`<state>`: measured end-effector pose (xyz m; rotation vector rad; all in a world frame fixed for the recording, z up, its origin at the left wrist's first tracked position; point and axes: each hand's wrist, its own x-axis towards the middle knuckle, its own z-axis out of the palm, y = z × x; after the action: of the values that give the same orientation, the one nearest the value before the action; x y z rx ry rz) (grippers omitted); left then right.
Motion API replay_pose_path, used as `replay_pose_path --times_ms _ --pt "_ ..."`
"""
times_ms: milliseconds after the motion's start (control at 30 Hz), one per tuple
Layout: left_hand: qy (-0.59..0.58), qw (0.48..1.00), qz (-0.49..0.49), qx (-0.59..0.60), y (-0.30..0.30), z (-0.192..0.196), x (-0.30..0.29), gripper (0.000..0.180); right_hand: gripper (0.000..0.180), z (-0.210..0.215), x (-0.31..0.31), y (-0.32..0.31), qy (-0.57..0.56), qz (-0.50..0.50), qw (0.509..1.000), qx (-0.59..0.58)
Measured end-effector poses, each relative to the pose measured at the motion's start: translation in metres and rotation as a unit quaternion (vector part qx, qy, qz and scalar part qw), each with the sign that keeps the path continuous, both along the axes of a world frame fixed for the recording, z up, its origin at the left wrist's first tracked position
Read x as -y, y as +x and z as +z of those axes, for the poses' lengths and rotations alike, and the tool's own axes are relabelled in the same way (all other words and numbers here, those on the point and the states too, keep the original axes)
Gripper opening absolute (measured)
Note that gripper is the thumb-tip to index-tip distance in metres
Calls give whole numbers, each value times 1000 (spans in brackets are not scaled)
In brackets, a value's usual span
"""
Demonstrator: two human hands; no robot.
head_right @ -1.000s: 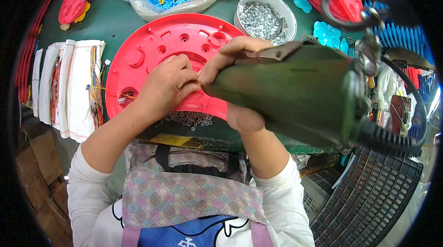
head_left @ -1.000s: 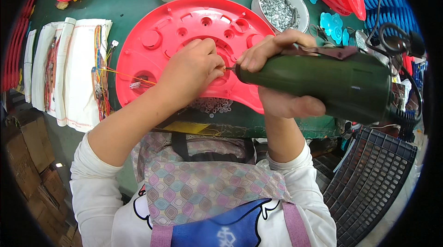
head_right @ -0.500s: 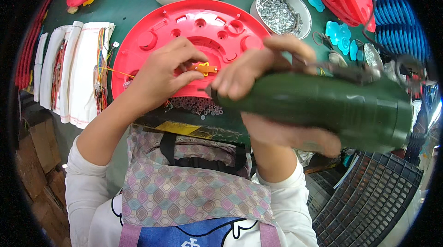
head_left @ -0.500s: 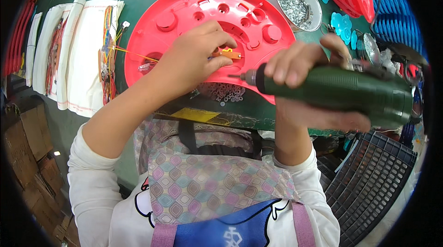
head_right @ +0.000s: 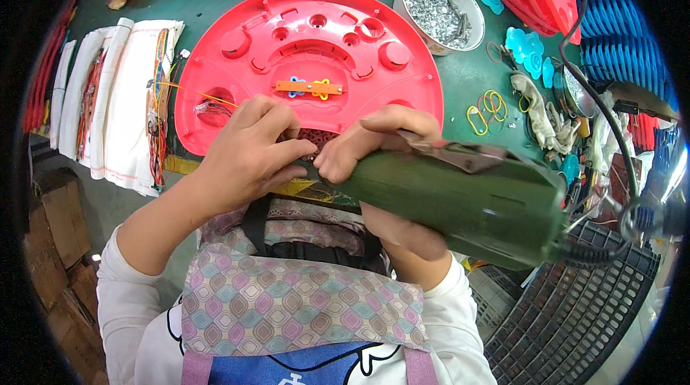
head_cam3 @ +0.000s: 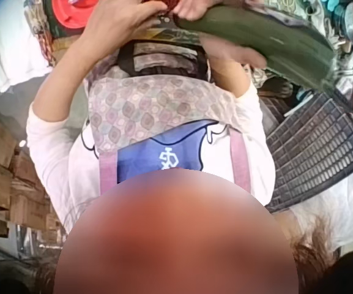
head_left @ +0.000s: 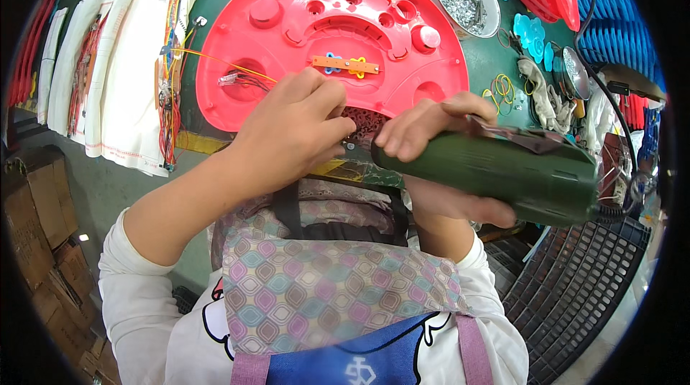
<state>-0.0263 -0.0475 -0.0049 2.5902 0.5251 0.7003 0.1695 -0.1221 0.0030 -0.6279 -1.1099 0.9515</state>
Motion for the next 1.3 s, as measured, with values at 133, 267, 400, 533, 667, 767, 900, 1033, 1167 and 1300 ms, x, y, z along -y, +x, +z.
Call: replay_pose_path --times_ms 133,267,400,533,667,767,900,1033,1167,1300 --pt "-6 1000 4 11 6 -5 -3 22 125 15 -1 4 38 10 999 0" --pt "-6 1000 12 4 6 -4 -3 19 116 21 -2 7 42 9 999 -2" --pt "-51 997 40 40 2 0 -8 16 116 27 -16 5 62 24 998 -15" --pt "-82 994 56 54 -3 12 -29 20 126 33 -43 -1 84 32 996 3" --pt "-22 995 91 23 -6 15 -50 22 127 31 -73 -4 103 49 993 14" --pt "10 992 117 50 -3 10 -57 17 128 23 -90 -5 116 50 991 33" --pt "5 988 155 -19 -2 -8 -57 15 127 19 -91 -14 14 3 996 89" --pt "18 985 170 -37 5 -13 -57 15 125 27 -99 -14 -69 21 982 175" --pt "13 985 170 -15 6 -13 -58 16 123 15 -100 -17 -81 57 987 130" --pt "-1 984 175 -15 3 -17 -58 20 126 24 -99 -21 -91 69 984 137"
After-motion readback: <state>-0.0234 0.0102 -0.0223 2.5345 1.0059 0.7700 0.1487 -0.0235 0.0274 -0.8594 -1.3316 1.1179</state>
